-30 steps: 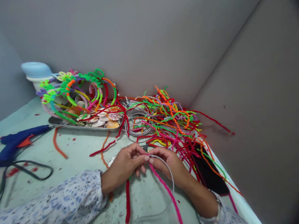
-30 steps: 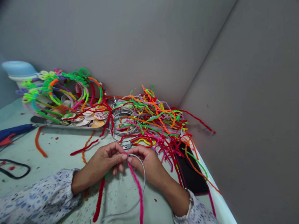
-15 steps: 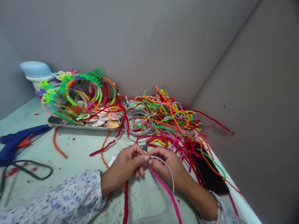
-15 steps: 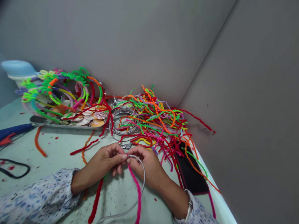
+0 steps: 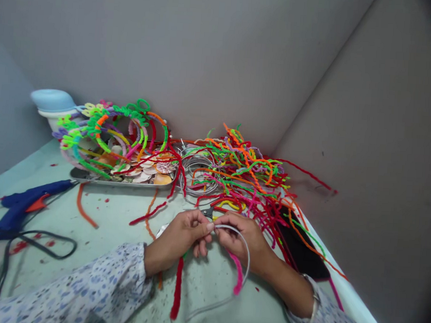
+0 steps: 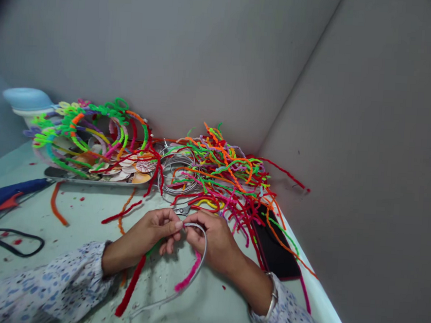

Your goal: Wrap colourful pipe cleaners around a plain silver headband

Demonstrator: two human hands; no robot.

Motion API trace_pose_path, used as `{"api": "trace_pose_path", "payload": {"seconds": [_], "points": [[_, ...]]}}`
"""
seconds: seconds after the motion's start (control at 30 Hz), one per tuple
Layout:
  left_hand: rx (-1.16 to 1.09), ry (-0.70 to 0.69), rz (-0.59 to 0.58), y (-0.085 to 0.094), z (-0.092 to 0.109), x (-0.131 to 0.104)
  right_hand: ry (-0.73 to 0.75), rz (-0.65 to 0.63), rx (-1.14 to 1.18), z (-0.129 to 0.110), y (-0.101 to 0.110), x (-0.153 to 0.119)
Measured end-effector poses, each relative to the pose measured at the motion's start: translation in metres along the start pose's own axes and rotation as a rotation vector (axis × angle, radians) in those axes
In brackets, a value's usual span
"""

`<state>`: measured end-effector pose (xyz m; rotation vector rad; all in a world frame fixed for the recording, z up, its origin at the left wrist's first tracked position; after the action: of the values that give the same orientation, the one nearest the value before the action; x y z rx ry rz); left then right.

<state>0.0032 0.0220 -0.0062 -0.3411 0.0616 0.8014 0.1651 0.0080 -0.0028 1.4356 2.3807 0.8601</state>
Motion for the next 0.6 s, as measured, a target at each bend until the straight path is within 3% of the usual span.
{"api": "trace_pose_path", "payload": {"seconds": [0.23, 0.6], "points": [[-0.002, 0.085, -0.077, 0.003, 0.006, 0.0, 0.187, 0.005, -0.154, -0.005, 0.004, 0.001], [-0.068, 0.177, -0.225, 0.013, 0.004, 0.002, 0.33, 0.023, -0.267, -0.005, 0.006, -0.001]]}}
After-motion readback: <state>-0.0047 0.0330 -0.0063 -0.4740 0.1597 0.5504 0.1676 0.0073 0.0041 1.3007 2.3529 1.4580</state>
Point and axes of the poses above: each hand's wrist, its own x-axis towards the middle knuckle, its own y-axis out of the back of the hand, z = x × y, the point moved 2 cm from there along x, towards the middle knuckle, and after that the axes turned 14 degrees about -z, right-handed, at the moved point
